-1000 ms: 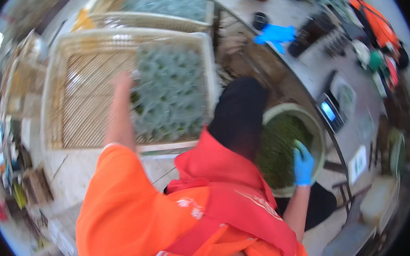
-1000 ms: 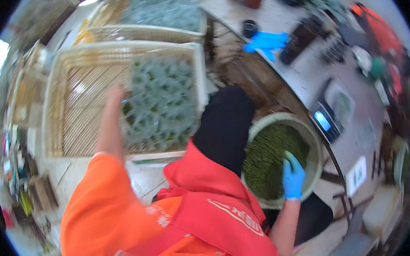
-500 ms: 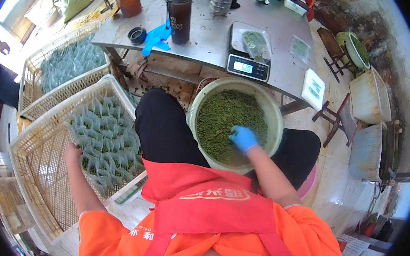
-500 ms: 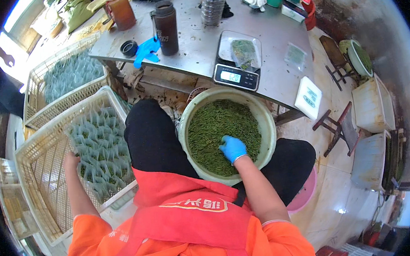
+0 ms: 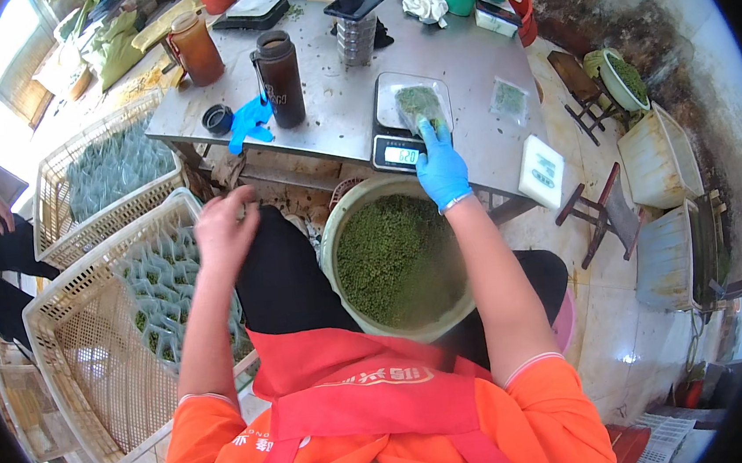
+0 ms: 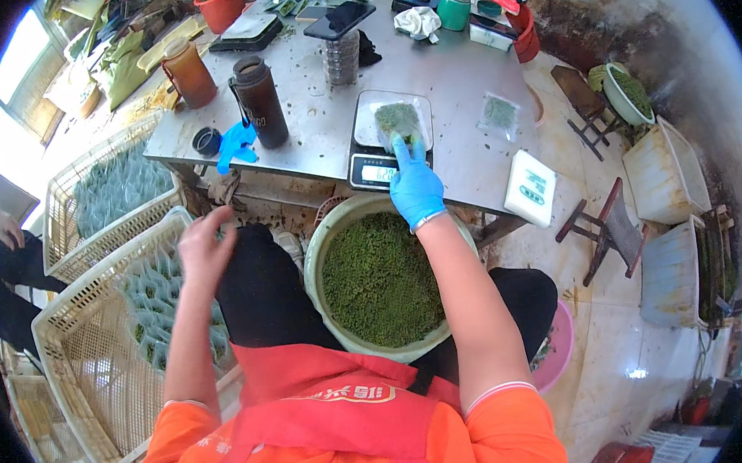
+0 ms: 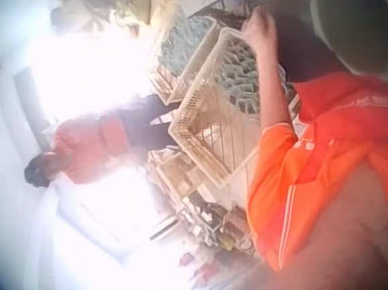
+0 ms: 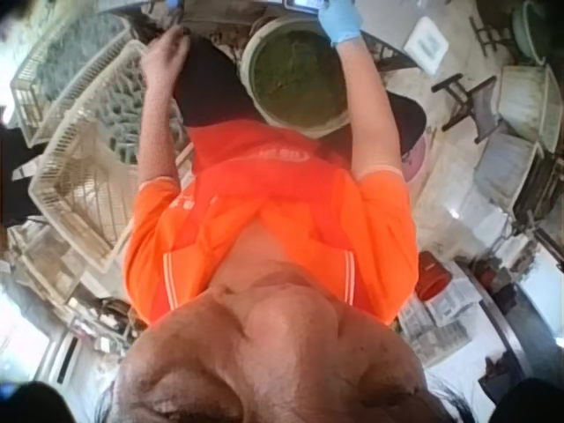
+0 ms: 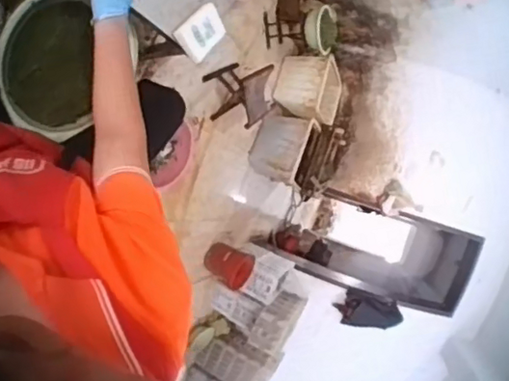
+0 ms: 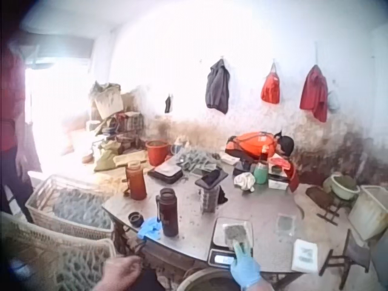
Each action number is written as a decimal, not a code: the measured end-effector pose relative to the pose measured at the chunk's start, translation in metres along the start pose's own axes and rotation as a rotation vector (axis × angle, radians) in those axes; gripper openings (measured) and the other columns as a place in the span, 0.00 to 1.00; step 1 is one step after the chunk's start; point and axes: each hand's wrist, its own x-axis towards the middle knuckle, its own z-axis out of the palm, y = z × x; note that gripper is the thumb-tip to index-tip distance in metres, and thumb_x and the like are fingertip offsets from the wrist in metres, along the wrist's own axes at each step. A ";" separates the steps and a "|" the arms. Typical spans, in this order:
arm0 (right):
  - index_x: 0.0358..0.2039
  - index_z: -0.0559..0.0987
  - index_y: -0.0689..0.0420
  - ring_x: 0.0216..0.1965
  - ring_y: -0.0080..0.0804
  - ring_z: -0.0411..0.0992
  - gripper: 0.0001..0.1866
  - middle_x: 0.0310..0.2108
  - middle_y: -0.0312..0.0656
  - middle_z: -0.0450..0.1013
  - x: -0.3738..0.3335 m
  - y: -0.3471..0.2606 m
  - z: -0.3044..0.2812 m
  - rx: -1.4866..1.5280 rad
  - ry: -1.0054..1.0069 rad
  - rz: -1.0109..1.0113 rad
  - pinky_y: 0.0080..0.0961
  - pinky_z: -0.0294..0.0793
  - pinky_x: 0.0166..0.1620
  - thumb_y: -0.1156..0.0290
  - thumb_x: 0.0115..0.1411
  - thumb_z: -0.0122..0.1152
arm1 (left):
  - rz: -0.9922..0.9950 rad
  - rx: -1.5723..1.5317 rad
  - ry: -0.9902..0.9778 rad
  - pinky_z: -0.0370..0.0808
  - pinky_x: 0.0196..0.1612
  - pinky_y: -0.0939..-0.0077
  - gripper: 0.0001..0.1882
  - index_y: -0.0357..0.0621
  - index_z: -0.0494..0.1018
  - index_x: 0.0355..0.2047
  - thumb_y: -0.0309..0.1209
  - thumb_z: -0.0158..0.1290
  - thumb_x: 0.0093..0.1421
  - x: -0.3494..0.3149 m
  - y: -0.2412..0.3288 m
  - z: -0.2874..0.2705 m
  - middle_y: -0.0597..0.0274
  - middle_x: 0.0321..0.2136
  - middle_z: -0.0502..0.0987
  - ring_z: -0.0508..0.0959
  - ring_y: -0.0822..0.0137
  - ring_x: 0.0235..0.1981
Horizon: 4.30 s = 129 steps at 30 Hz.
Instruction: The person scoops green tea leaves from a large bowl into small plastic bags, weighs each bag on a digital scale, and places the filled bags into a crate. The person wears blue gloves and an orange apron while working at a metal table.
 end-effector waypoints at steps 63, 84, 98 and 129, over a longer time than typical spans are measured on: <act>0.33 0.72 0.60 0.23 0.21 0.71 0.07 0.27 0.36 0.71 -0.075 0.006 0.010 1.169 -0.284 0.225 0.16 0.72 0.27 0.81 0.53 0.57 | -0.225 -1.155 -0.541 0.74 0.28 0.77 0.17 0.42 0.71 0.45 0.28 0.56 0.54 0.000 0.129 0.114 0.61 0.29 0.77 0.75 0.74 0.23; 0.43 0.71 0.66 0.35 0.31 0.74 0.14 0.35 0.45 0.73 -0.036 0.021 0.003 1.072 0.110 0.199 0.20 0.74 0.41 0.81 0.55 0.53 | -0.448 -1.559 -0.953 0.73 0.32 0.78 0.06 0.36 0.68 0.35 0.26 0.51 0.58 -0.003 0.116 0.129 0.63 0.24 0.75 0.77 0.72 0.24; 0.43 0.75 0.61 0.30 0.21 0.71 0.13 0.34 0.37 0.74 -0.095 0.015 0.012 1.080 -0.346 0.202 0.18 0.73 0.32 0.81 0.55 0.56 | -0.464 -1.514 -0.948 0.74 0.26 0.82 0.12 0.35 0.71 0.38 0.30 0.54 0.58 0.000 0.114 0.124 0.62 0.25 0.75 0.75 0.74 0.22; 0.38 0.71 0.62 0.23 0.22 0.71 0.10 0.29 0.37 0.70 -0.097 0.006 0.016 1.116 -0.071 0.255 0.18 0.72 0.26 0.82 0.54 0.56 | -0.465 -1.504 -0.878 0.73 0.24 0.84 0.18 0.38 0.66 0.48 0.27 0.53 0.58 0.004 0.123 0.113 0.61 0.23 0.77 0.75 0.76 0.20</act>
